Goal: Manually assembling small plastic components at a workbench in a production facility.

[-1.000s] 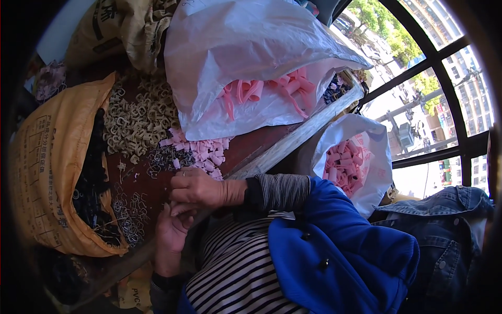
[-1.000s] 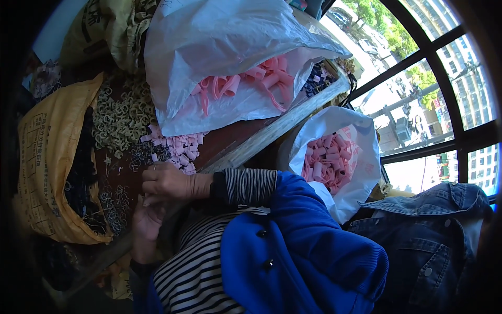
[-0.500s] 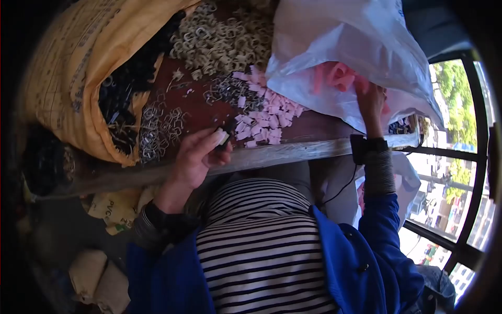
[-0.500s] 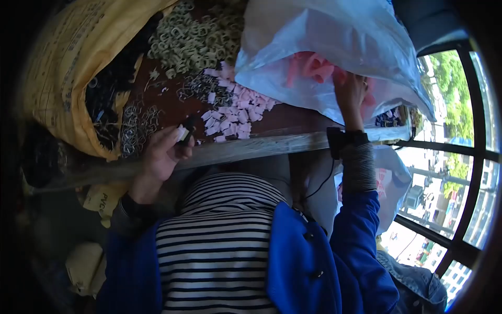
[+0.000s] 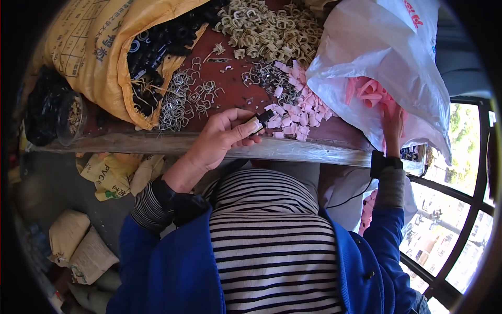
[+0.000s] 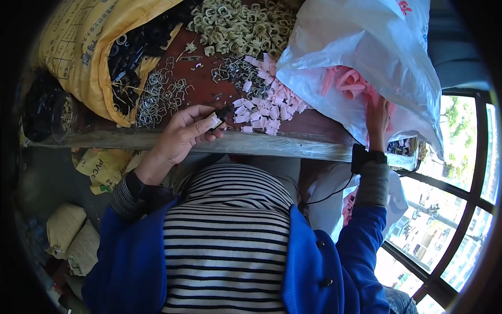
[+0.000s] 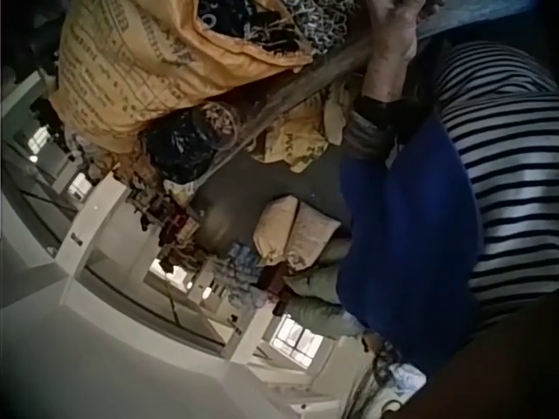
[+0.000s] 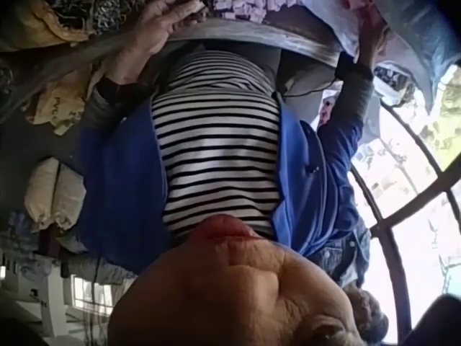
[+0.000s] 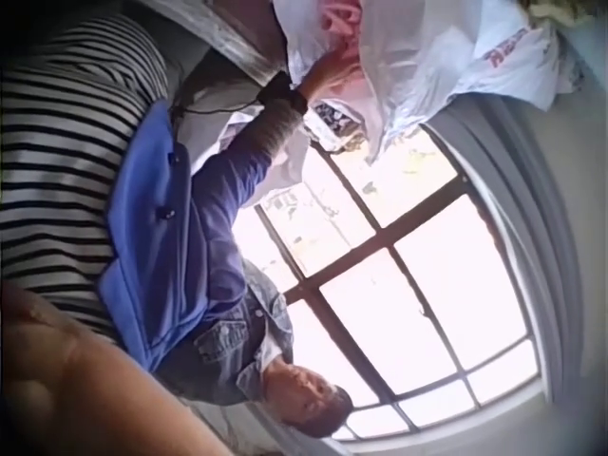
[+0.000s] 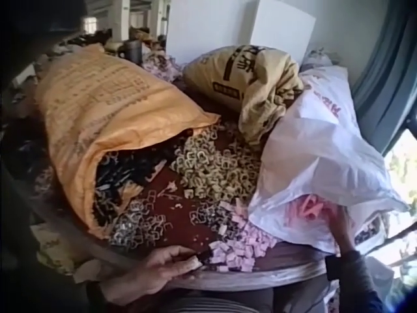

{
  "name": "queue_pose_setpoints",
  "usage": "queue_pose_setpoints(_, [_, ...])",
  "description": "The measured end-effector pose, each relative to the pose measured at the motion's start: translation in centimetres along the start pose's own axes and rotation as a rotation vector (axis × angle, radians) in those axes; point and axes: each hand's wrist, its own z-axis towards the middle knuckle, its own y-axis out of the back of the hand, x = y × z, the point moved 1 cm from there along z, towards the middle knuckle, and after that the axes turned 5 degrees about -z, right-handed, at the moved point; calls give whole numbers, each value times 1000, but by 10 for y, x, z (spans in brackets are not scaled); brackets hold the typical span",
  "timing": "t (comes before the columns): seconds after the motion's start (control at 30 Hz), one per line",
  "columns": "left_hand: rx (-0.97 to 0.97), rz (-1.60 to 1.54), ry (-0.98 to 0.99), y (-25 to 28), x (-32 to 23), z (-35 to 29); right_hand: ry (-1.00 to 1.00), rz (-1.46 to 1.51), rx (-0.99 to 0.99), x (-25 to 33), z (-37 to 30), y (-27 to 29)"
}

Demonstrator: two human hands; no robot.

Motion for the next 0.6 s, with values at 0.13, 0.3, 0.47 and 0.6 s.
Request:
queue_pose_setpoints(0.13, [-21, -2, -29, 8, 2, 0, 147, 342, -103, 11, -21, 25])
queue_pose_setpoints(0.3, [3, -20, -36, 19, 6, 3, -57, 780, 38, 35, -52, 77])
queue_pose_setpoints(0.47, [-6, -21, -21, 19, 4, 4, -311, 1925, 27, 51, -45, 85])
queue_pose_setpoints(0.6, [-2, -51, -48, 19, 1, 2, -556, 2459, 230, 96, -44, 95])
